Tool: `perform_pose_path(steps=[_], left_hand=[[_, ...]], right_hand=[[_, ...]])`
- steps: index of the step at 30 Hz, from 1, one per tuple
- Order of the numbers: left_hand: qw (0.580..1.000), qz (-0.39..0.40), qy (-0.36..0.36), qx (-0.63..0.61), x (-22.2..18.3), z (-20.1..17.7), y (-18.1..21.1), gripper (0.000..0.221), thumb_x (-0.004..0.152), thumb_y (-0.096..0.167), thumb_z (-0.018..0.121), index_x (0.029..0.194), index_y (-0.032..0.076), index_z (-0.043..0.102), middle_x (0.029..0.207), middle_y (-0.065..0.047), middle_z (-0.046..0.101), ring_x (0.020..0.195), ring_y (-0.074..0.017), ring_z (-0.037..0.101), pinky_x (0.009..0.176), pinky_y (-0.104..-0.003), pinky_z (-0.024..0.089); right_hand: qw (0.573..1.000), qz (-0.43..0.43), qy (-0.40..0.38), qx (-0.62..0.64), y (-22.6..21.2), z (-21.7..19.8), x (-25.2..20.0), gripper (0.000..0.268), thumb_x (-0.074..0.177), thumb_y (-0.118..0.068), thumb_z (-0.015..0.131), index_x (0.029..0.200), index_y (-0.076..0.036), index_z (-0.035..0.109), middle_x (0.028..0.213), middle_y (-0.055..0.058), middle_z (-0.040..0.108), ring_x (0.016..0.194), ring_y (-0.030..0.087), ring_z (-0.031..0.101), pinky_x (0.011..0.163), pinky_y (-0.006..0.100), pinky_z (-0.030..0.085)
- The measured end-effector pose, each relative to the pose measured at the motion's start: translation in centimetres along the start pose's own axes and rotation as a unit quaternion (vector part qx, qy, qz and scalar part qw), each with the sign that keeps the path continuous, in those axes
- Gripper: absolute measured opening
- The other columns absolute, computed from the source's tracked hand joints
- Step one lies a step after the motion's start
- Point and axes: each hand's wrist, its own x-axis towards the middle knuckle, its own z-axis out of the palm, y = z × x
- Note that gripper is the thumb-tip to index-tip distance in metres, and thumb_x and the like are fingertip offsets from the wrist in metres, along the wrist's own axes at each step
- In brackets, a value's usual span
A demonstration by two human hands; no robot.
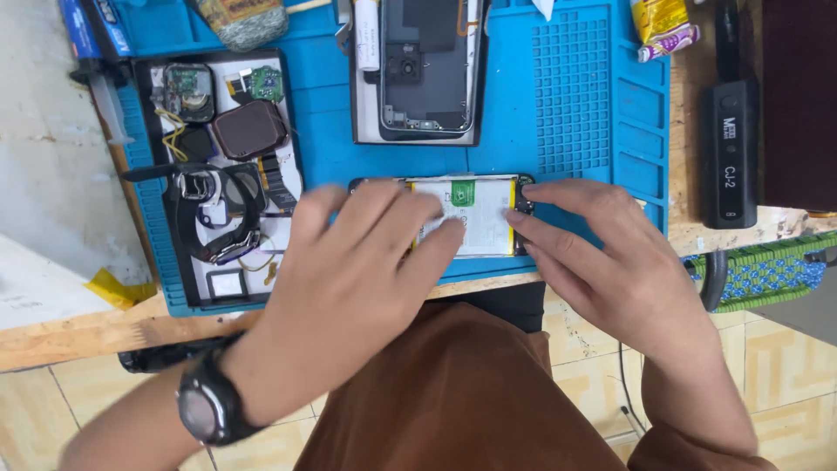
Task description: Repairing a smartphone by replacing the battery and reassembling internal components on a technician's workbench.
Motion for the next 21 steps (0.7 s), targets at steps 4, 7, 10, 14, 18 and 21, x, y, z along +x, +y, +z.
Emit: perform_pose_path(steps=[4,7,10,14,18,21], left_hand=[[0.997,-0.051,0.005,0.052,-2.8,0.5,2.3,0.009,0.097,0.016,0.057,0.102,0.016,0.064,0.102,0.001,0.063,0.091,-0.0157,0.058,0.075,-0.030,0.031],[0.994,-0.079,0.024,0.065,-4.1,1.2,3.0,0.016,0.098,0.018,0.052,0.103,0.017,0.067,0.101,0.002,0.064,0.090,-0.0141,0.059,0.076,-0.028,0.029],[0.993,-0.089,0.043,0.065,-4.9,1.7,3.1,0.018,0.097,0.017,0.052,0.102,0.016,0.069,0.100,0.002,0.064,0.089,-0.0147,0.059,0.075,-0.029,0.030],[0.988,-0.098,0.081,0.085,-5.0,2.1,3.3,0.014,0.097,0.022,0.057,0.103,0.020,0.069,0.098,0.005,0.064,0.086,-0.0115,0.058,0.074,-0.027,0.028],[0.984,-0.115,0.082,0.108,-4.9,2.0,3.6,0.016,0.098,0.021,0.053,0.108,0.021,0.066,0.102,0.006,0.064,0.091,-0.0114,0.056,0.075,-0.027,0.028],[0.984,-0.117,0.108,0.082,-5.1,2.4,3.5,0.014,0.097,0.015,0.056,0.104,0.018,0.068,0.102,0.004,0.065,0.090,-0.0118,0.059,0.070,-0.026,0.029]], right_hand=[[1.000,-0.016,-0.001,0.022,0.5,0.0,0.2,0.025,0.092,-0.010,0.058,0.116,-0.004,0.054,0.119,0.019,0.053,0.104,0.035,0.057,0.081,0.043,0.047],[1.000,-0.023,-0.020,0.009,0.8,-0.1,0.3,0.030,0.089,-0.016,0.062,0.116,-0.005,0.054,0.121,0.018,0.052,0.105,0.034,0.057,0.081,0.044,0.048],[0.999,-0.031,-0.036,-0.026,0.5,-0.5,1.0,0.031,0.088,-0.020,0.063,0.116,-0.007,0.057,0.117,0.015,0.053,0.103,0.032,0.057,0.079,0.042,0.048],[0.996,-0.076,-0.029,0.034,0.1,-0.4,3.9,0.019,0.089,-0.016,0.064,0.107,-0.010,0.063,0.107,0.012,0.053,0.094,0.030,0.052,0.074,0.041,0.041],[0.986,-0.132,-0.034,0.100,1.2,1.8,7.5,0.013,0.092,-0.015,0.062,0.102,-0.007,0.062,0.104,0.011,0.053,0.089,0.029,0.052,0.077,0.041,0.042],[0.983,-0.136,-0.055,0.110,1.0,2.4,8.8,0.006,0.093,-0.013,0.061,0.096,-0.008,0.064,0.099,0.005,0.056,0.090,0.024,0.055,0.079,0.039,0.042]])
